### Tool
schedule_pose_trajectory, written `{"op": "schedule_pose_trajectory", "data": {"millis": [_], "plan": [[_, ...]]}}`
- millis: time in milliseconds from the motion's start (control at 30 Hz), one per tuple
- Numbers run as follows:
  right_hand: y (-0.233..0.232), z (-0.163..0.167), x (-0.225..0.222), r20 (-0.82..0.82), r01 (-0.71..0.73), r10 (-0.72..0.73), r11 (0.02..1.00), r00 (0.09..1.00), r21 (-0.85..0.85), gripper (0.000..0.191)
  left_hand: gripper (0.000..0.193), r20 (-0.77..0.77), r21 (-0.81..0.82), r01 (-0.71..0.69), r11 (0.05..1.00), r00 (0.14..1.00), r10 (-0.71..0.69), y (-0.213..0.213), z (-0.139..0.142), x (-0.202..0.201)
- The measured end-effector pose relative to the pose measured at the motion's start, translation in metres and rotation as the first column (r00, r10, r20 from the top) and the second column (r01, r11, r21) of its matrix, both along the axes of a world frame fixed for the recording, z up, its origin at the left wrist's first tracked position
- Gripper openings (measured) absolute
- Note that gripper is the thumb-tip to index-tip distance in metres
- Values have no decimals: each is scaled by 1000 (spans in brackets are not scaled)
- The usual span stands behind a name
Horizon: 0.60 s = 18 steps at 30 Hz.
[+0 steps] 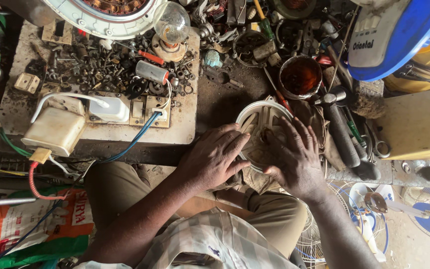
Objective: The person sits at a cluttered repair workbench and repeatedly rubs and wipes the inside of a circular fan/motor cover part with their hand, turning it as they work. They briefly pick up a screwdriver and manipulate small fasteners on the part before resuming rubbing its surface.
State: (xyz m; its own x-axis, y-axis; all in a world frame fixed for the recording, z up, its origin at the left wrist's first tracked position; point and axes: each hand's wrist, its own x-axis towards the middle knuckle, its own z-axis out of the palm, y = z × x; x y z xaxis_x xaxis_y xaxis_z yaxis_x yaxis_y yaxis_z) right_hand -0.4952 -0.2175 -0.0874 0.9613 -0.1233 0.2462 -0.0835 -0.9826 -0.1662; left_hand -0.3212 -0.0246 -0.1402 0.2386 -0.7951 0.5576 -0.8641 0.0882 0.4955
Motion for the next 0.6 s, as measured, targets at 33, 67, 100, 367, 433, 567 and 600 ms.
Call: {"op": "schedule_pose_trajectory", "data": {"millis": [33,67,100,367,433,567,600], "plan": [[1,0,1,-5,-4,4,999,1000,32,76,62,3,-2,-5,1000,1000,5,0,0,0],[1,-1,2,-9,-10,10,998,1000,64,77,61,7,-4,-12,1000,1000,12,0,1,0],[1,-1,2,-3,-6,6,997,1000,82,75,62,16,4,-17,1000,1000,17,0,1,0],[-14,-5,-4,8,-2,0,977,1000,215,62,63,38,1,-23,1000,999,23,0,3,-2],[-17,-3,-6,66,-57,40,959,997,278,56,63,33,0,-19,1000,999,19,1,4,-1],[-18,5,-10,165,-128,79,941,983,314,50,62,40,2,-28,1000,999,28,2,5,-1],[-17,7,-11,157,-125,75,934,985,335,49,62,40,5,-29,1000,999,28,1,5,-1]]}}
